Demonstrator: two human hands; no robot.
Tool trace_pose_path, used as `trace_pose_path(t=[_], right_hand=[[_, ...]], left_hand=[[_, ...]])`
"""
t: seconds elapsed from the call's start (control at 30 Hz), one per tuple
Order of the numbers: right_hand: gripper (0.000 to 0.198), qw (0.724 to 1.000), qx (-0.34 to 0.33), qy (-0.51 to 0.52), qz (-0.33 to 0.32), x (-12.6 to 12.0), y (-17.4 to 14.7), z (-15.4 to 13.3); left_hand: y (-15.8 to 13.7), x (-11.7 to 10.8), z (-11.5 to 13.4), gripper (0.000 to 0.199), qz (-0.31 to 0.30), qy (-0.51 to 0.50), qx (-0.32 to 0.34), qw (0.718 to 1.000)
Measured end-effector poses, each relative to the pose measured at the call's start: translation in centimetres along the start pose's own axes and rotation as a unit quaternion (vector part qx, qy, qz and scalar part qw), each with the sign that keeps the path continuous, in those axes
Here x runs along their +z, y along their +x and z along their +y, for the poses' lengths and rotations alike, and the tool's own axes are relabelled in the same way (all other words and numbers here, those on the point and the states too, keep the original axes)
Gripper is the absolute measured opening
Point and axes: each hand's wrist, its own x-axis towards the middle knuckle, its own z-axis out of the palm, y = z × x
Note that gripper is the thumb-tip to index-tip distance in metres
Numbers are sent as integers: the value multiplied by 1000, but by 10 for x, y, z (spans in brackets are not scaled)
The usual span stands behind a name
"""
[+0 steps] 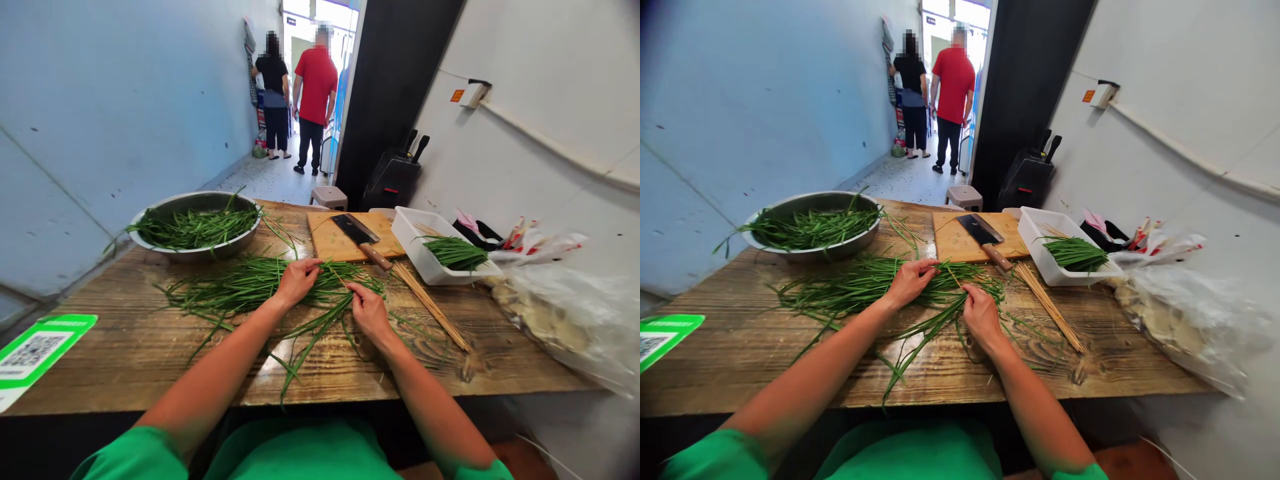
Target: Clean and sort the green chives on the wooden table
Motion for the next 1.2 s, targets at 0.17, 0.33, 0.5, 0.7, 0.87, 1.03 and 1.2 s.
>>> trace_pose_path(t=[0.17, 0.33, 0.5, 0.7, 0.87, 1.03, 1.2], right_hand=[[35, 1000, 1, -2, -7, 0, 0, 0], [35, 1000, 3, -3, -4, 0, 0, 1], [35, 1000, 23, -8, 5, -2, 1, 0], [36, 1000, 23, -19, -2, -1, 1, -2], [35, 999, 26, -28, -10, -2, 0, -3], [35, 999, 29, -29, -16, -2, 1, -2], [35, 999, 25, -31, -14, 0, 1, -1]], left_hand=[[1, 2, -7, 29, 10, 85, 49, 995], [3, 0, -10, 33, 10, 111, 103, 988], [-1, 1, 0, 21, -1, 217, 143, 966], [-6, 7, 5, 17, -4, 281, 92, 955], [-6, 7, 7, 15, -5, 296, 87, 951], [-6, 9, 7, 19, -7, 295, 77, 952], [-5, 11, 3, 21, 7, 291, 34, 956]])
